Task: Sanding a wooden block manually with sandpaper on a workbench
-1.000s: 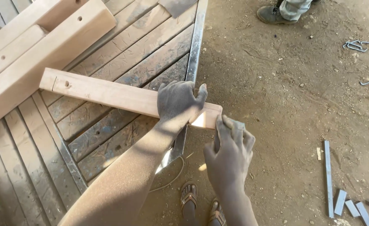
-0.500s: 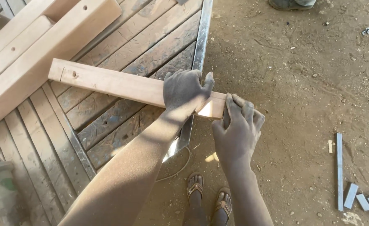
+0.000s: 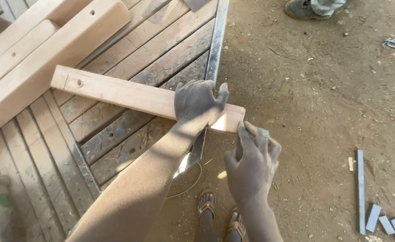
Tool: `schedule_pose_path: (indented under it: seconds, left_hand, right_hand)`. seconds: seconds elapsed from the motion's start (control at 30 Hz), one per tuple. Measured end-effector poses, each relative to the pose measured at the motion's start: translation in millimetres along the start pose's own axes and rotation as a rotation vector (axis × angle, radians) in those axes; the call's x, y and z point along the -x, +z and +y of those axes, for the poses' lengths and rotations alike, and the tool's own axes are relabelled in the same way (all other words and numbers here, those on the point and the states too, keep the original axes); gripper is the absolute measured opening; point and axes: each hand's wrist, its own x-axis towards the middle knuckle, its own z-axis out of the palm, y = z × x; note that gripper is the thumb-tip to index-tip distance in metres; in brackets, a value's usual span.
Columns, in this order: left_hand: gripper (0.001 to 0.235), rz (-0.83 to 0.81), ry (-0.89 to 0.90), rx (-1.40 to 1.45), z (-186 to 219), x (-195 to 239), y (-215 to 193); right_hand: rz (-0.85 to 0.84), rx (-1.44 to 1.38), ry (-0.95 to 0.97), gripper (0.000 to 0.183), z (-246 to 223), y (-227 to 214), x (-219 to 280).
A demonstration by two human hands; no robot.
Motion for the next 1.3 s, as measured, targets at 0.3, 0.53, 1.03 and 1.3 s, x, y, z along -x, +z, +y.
schedule_pose_path:
  seconds: [0.3, 0.53, 1.03, 1.3]
  left_hand:
    - [0.051, 0.025, 0.024, 0.035, 1.6, 0.6, -6.6]
    - [0.049, 0.006, 0.01, 0.014, 9.5, 1.8, 10.2]
    - [0.047, 0.101, 0.009, -0.025, -7.0, -1.5, 12.3]
    - [0.046, 0.092, -0.001, -0.016, -7.3, -1.0, 15.1]
  right_hand:
    - [-0.037, 0.071, -0.03, 0.07, -0.2, -4.2, 11.7]
    - [-0.056, 0.05, -0.008, 0.06, -5.4, -11.9, -9.0]
    - [-0.06, 0.127, 0.006, 0.07, -3.7, -5.5, -5.7]
    - [-0.11, 0.132, 0.01, 0.074, -6.6, -6.0, 3.1]
